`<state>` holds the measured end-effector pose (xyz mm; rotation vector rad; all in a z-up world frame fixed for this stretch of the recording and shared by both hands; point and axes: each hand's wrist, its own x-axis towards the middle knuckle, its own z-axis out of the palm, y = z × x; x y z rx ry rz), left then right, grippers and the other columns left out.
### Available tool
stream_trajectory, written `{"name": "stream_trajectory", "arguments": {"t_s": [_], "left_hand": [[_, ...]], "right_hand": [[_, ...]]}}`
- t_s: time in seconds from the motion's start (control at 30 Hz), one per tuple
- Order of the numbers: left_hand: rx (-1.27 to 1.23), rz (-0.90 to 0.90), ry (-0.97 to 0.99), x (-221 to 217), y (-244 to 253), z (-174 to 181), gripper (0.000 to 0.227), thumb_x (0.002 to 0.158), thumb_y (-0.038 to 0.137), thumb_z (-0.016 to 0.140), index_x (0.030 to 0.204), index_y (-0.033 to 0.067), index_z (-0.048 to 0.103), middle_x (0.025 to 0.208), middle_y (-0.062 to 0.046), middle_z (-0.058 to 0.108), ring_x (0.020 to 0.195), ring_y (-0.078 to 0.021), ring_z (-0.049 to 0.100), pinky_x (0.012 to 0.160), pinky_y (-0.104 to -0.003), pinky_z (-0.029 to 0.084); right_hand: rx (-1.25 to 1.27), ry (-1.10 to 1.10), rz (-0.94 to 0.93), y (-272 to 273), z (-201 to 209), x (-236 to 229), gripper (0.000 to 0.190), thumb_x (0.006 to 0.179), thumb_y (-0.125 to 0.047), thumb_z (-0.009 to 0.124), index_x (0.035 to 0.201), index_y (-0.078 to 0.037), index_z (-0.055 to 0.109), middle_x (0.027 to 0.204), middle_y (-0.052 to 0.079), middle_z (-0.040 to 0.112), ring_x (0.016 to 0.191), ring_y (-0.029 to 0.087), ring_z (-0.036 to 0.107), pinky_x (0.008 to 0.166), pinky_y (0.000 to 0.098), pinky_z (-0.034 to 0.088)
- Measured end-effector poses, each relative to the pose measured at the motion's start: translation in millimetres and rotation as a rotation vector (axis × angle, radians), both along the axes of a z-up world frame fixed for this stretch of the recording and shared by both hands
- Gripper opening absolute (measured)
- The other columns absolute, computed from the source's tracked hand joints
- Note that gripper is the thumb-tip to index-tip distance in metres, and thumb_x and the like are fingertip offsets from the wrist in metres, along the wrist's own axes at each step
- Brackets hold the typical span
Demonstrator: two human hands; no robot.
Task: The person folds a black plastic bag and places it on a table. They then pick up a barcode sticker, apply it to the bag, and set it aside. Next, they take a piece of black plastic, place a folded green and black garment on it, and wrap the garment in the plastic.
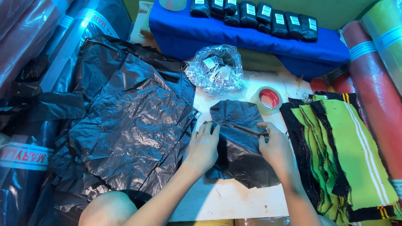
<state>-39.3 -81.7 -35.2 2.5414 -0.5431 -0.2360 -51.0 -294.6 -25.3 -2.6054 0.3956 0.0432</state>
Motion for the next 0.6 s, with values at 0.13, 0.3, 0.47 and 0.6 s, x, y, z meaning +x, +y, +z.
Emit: {"name": "stream_trajectory", "arguments": {"t_s": [0.13,0.3,0.47,0.6], "left_hand": [[0.110,0.128,-0.104,15.3,2.1,-17.2,0.060,0.084,-0.013,0.062,0.142,-0.0031,0.055,0.145,-0.034,0.046,0.138,-0.0500,0.040,0.109,-0.058,0.036],[0.141,0.361,-0.155,46.6,28.2,-40.7,0.053,0.086,-0.005,0.065,0.138,0.0037,0.057,0.138,-0.025,0.048,0.125,-0.0441,0.051,0.098,-0.051,0.047],[0.138,0.399,-0.032,46.7,32.7,-17.4,0.053,0.085,-0.008,0.070,0.135,-0.0038,0.054,0.127,-0.029,0.054,0.114,-0.0475,0.057,0.094,-0.052,0.046],[0.101,0.396,-0.095,58.2,33.0,-56.6,0.027,0.088,-0.001,0.070,0.115,-0.0022,0.067,0.115,-0.021,0.060,0.099,-0.0372,0.062,0.088,-0.047,0.047]], "right_hand": [[-0.080,0.057,-0.013,1.4,-6.1,-1.1,0.037,0.100,-0.007,0.058,0.135,-0.016,0.068,0.124,0.027,0.071,0.115,0.044,0.070,0.088,0.0512,0.062],[-0.159,0.147,0.029,-6.8,-42.1,4.8,0.043,0.095,-0.030,0.070,0.135,-0.016,0.064,0.130,0.024,0.066,0.121,0.045,0.066,0.089,0.0556,0.060],[-0.171,0.178,0.011,8.6,-36.3,2.8,0.072,0.091,-0.037,0.079,0.149,-0.005,0.048,0.132,0.032,0.059,0.124,0.049,0.064,0.089,0.0587,0.060],[-0.244,0.174,0.034,-2.6,-57.8,8.5,0.077,0.092,-0.044,0.078,0.149,-0.004,0.046,0.131,0.030,0.061,0.126,0.048,0.063,0.091,0.0578,0.060]]}}
